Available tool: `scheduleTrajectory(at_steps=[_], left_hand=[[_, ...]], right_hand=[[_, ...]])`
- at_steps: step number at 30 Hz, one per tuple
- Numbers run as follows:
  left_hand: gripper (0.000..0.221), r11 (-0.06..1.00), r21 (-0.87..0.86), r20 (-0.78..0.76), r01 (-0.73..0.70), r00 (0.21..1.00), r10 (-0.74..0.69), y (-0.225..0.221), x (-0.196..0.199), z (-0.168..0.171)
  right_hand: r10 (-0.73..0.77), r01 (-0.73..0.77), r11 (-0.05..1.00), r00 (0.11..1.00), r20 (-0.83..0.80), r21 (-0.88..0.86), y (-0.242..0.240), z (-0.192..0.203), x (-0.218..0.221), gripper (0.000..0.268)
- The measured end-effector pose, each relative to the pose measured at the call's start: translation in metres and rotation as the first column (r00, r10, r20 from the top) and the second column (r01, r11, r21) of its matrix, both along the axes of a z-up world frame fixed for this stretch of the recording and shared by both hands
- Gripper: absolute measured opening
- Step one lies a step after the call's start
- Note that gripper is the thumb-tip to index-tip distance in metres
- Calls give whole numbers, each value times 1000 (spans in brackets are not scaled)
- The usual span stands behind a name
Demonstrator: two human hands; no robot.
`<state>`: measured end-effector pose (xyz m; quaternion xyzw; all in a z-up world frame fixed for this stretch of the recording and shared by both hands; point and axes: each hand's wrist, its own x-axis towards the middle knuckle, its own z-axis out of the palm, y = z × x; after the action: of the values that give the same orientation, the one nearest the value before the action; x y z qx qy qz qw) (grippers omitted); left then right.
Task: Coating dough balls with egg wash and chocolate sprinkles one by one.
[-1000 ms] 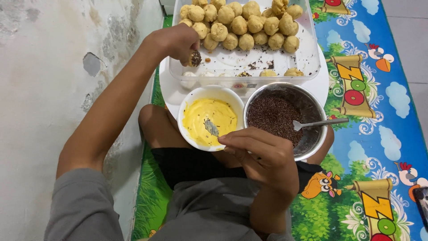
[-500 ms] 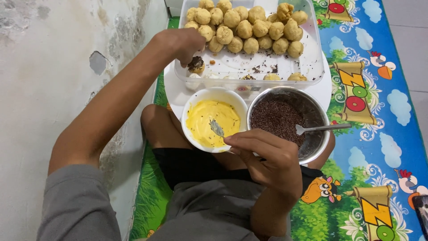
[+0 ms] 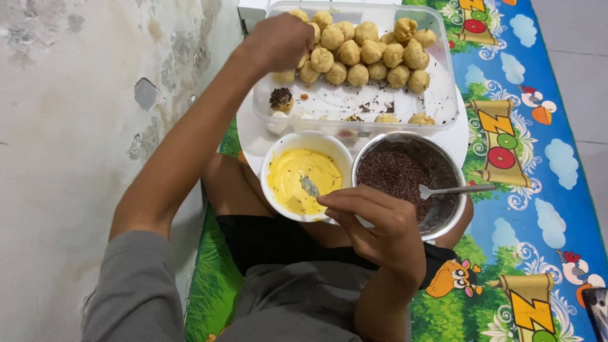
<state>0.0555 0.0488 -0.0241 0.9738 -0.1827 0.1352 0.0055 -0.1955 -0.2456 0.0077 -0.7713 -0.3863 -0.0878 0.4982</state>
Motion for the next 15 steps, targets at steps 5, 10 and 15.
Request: scheduleTrajectory(at_steps=[5,10,15], left_hand=[[16,995,98,61,-29,998,23,-13,17,-24],[26,966,226,81,-124,991,109,-6,27,-32],[21,933,336,211,-129,976,59,16,37,-50]], right_hand=[[-19,19,1000,1000,-13,-12,-3,-2,3,27],[-51,51,998,999,-6,-23,-7,-5,10,27],[-77,77,997,997,-30,-17,-8,-6,15,27]])
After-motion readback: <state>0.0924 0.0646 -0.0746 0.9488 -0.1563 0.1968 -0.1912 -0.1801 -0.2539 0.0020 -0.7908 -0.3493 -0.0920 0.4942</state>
